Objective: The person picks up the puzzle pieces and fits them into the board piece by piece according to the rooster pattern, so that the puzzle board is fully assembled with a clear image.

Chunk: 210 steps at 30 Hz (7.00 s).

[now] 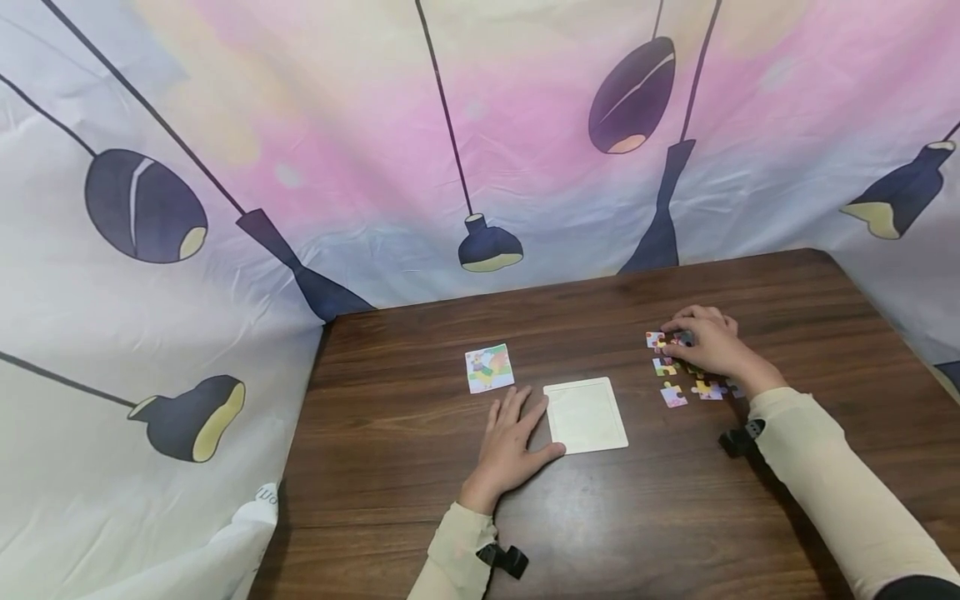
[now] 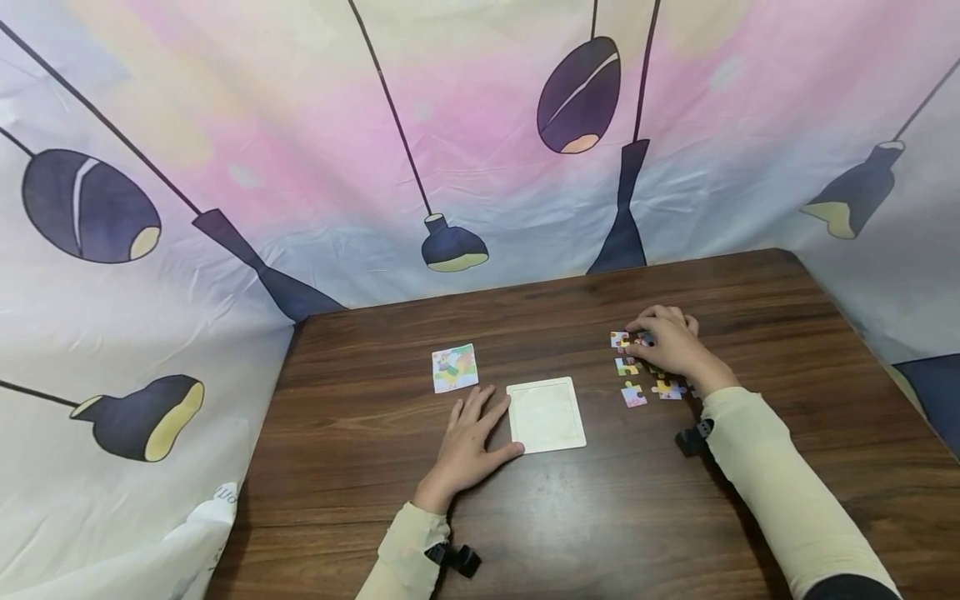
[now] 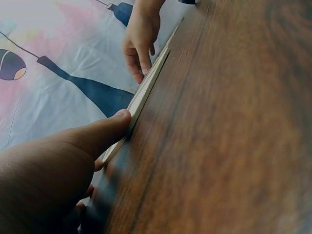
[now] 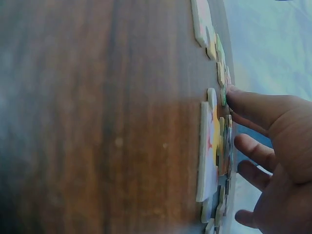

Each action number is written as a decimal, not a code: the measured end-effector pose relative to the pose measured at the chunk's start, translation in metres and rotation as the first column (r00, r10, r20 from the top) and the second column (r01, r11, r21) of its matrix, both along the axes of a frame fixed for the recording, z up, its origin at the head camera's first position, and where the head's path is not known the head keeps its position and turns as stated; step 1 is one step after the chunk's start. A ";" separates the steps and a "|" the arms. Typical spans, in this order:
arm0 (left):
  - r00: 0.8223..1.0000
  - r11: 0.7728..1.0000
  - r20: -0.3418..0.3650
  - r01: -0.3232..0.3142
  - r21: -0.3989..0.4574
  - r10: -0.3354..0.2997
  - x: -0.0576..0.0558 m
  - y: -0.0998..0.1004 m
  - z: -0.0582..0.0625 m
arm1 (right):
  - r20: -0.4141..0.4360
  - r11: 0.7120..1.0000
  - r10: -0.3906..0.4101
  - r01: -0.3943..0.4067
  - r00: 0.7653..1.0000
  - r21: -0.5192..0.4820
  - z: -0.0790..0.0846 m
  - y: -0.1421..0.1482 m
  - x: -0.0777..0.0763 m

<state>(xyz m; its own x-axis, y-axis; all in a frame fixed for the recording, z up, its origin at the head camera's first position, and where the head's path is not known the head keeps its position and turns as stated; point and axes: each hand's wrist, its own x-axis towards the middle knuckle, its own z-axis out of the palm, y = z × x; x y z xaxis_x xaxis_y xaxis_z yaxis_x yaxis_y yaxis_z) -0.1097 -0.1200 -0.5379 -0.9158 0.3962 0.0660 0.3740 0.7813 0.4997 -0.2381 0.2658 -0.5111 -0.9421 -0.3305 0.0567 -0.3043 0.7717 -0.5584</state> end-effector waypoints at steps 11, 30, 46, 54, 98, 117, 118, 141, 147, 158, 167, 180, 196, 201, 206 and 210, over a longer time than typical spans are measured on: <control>1.000 1.000 0.006 0.001 0.001 -0.001 0.004 0.008 0.001 | 0.001 0.995 0.040 -0.040 0.999 0.094 0.005 0.006 0.003; 1.000 1.000 0.010 -0.005 0.008 0.005 0.004 0.001 0.003 | -0.031 0.998 0.055 -0.056 0.998 -0.038 0.004 -0.008 0.010; 1.000 1.000 0.012 -0.004 -0.004 0.004 0.003 0.002 0.002 | -0.111 0.993 0.081 -0.089 0.991 -0.076 0.000 -0.034 0.029; 1.000 1.000 0.013 -0.006 -0.010 0.006 0.003 0.001 0.002 | -0.119 0.986 0.119 -0.132 0.986 -0.104 -0.001 -0.056 0.040; 1.000 0.999 0.027 -0.001 -0.033 0.002 0.004 0.000 0.006 | -0.171 0.970 0.242 -0.239 0.955 0.034 -0.006 -0.118 0.063; 1.000 0.999 0.021 0.000 -0.034 0.001 0.001 0.000 0.005 | -0.146 0.985 0.162 -0.168 0.976 -0.031 -0.006 -0.134 0.060; 1.000 0.999 0.022 -0.001 -0.037 0.002 0.002 0.000 0.005 | -0.146 0.985 0.162 -0.168 0.976 -0.031 -0.006 -0.135 0.061; 0.999 0.999 0.038 0.005 -0.045 -0.003 0.000 0.002 0.006 | -0.142 0.977 0.199 -0.208 0.970 -0.050 -0.007 -0.158 0.061; 0.999 0.999 0.045 0.004 -0.034 -0.002 0.002 0.001 0.005 | -0.159 0.965 0.203 -0.225 0.966 -0.133 -0.010 -0.151 0.060; 0.999 1.000 0.046 -0.007 -0.030 0.008 0.004 0.000 0.005 | -0.144 0.940 0.125 -0.164 0.982 -0.300 -0.008 -0.111 0.054; 0.999 1.000 0.039 -0.012 -0.008 0.012 0.004 0.001 0.004 | -0.199 0.935 0.035 -0.103 0.979 -0.341 -0.002 -0.075 0.047; 0.999 1.000 0.033 -0.007 -0.011 0.007 0.003 0.001 0.002 | -0.105 0.927 -0.106 0.060 0.989 -0.371 0.004 -0.019 0.044; 1.000 1.000 0.022 -0.004 -0.019 0.004 0.002 0.000 0.001 | 0.052 0.941 -0.219 0.225 0.974 -0.252 0.008 0.034 0.034; 1.000 1.000 0.024 -0.010 -0.014 0.010 0.003 0.000 0.001 | 0.077 0.939 -0.233 0.245 0.969 -0.243 0.004 0.043 0.028; 0.999 1.000 0.035 -0.010 -0.006 0.010 0.003 0.000 0.002 | 0.064 0.947 -0.222 0.230 0.973 -0.226 -0.002 0.050 0.022; 1.000 1.000 0.030 -0.007 -0.009 0.008 0.003 0.000 0.001 | 0.065 0.957 -0.190 0.200 0.980 -0.209 -0.004 0.052 0.018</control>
